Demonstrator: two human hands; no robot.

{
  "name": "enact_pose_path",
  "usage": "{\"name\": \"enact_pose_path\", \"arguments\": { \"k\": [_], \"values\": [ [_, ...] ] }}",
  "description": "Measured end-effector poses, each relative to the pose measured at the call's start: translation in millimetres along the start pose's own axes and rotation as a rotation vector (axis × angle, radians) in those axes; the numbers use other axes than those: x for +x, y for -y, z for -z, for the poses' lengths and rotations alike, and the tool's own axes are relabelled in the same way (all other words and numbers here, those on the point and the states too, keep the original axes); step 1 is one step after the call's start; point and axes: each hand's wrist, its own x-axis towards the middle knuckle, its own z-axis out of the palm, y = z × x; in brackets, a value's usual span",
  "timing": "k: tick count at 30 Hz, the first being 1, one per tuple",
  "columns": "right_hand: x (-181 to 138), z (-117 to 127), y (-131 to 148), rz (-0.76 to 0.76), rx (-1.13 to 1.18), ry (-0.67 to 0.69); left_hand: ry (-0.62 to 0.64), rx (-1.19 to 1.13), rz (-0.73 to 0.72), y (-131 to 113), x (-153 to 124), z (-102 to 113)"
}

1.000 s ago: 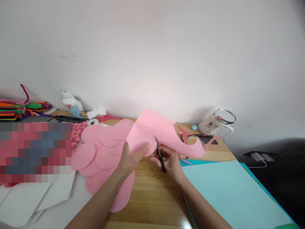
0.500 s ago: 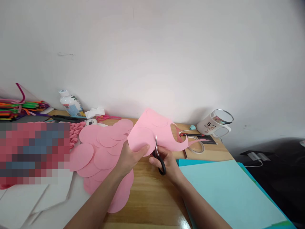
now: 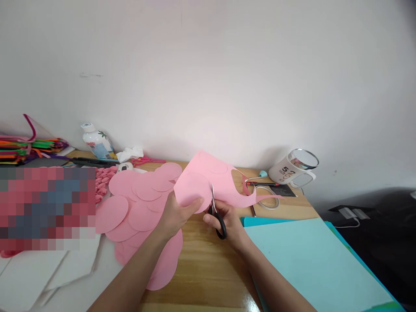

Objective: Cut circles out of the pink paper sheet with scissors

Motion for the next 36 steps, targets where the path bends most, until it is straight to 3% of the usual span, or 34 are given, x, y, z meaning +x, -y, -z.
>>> {"name": "enact_pose_path", "arguments": {
  "k": [25, 36],
  "values": [
    [-1.4, -1.1, -5.0, -0.023, 0.024, -0.03, -0.001, -0.056, 0.02, 6.1, 2.6, 4.3],
    [-0.9, -1.2, -8.7, -0.037, 0.042, -0.036, -0.013, 0.05, -0.023, 4.2, -0.6, 0.4]
  ]
}}
